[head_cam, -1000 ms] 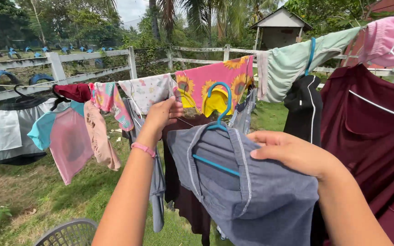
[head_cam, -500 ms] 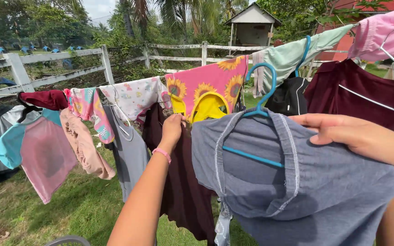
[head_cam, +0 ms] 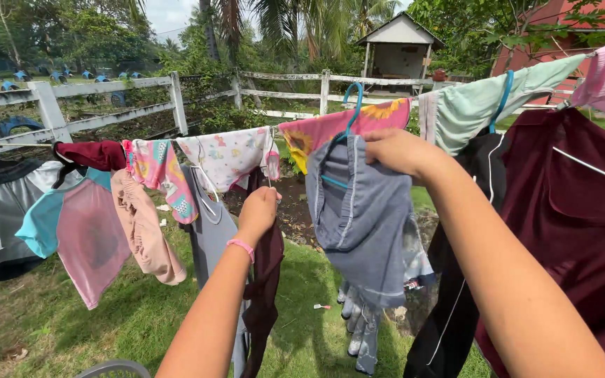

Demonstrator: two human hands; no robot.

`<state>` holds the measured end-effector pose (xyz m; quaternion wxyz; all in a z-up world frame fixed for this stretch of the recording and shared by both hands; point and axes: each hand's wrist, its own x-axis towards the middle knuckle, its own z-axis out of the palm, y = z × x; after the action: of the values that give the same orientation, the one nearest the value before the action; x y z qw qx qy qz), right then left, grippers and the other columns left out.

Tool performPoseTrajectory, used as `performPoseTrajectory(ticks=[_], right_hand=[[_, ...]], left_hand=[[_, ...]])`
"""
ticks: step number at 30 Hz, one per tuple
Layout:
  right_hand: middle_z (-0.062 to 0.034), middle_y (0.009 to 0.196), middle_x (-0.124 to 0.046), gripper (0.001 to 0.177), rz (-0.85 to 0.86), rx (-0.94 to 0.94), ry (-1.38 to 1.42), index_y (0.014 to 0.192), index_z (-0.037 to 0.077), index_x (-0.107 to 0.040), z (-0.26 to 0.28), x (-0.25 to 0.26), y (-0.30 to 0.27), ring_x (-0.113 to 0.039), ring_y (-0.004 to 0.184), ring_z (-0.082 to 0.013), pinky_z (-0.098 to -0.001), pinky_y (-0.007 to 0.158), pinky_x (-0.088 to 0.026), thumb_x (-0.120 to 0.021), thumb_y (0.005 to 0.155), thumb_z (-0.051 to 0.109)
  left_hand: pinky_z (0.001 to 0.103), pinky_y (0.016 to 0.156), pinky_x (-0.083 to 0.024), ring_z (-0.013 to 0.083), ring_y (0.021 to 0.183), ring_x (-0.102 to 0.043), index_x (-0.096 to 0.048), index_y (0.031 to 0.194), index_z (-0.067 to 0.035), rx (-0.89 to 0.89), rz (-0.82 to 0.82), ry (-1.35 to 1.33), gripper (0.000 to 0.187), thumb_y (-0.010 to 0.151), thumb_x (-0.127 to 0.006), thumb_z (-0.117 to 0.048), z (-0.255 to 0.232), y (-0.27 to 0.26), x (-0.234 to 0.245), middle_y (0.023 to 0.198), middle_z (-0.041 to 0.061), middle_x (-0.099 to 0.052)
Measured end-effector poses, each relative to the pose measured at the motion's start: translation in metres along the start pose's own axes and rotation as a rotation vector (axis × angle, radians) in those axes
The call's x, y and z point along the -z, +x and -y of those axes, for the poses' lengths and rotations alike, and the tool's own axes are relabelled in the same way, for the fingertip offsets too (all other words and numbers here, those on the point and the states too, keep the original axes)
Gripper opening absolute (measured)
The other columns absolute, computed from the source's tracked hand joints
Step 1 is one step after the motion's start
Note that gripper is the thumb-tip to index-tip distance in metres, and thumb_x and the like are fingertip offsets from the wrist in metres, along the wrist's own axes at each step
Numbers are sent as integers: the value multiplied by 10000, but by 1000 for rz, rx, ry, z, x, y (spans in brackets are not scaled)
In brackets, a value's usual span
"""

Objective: Hanging and organizing various items of clothing on an outdoor clothesline using hangers.

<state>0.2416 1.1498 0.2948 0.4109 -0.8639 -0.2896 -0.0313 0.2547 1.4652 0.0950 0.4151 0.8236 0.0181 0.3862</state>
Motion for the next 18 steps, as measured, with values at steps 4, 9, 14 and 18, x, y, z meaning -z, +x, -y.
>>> performPoseTrajectory(ticks=[4,9,14,18], right_hand=[[-141,1041,-748,410,-130,-33,-128,1242,97,-719,-25,-49,50,-679,903,-245,-355,826,-532,-562,872,176],[-212,1185,-686,553,5,-254,-246,1451,110,-514,-46,-113,17,-733,958,-426,-506,827,-591,-478,907,198],[-291,1241,-612,727,-186,114,-351,1487,-32,-421,-77,-130,-35,-628,1120,-411,-450,972,-504,-670,893,306],[-178,1307,-619,470,-305,408,-94,1332,5,-626,-25,-91,-172,-600,1223,-314,-388,997,-496,-685,924,232]], left_hand=[[439,776,-505,340,847,-676,-763,913,-79,3,33,-11,429,1012,-466,-371,-27,-19,0,847,161,-711],[409,753,-543,300,778,-732,-742,1004,-98,172,33,-151,369,988,-506,-380,-36,-32,-4,778,135,-743],[436,879,-485,351,1007,-642,-654,1244,-56,122,-209,-15,434,911,-656,-335,-41,-62,-13,1109,186,-666],[455,1046,-423,342,1189,-573,-626,1172,-48,-188,-509,-186,252,930,-632,-118,-155,-136,-9,1313,161,-609]])
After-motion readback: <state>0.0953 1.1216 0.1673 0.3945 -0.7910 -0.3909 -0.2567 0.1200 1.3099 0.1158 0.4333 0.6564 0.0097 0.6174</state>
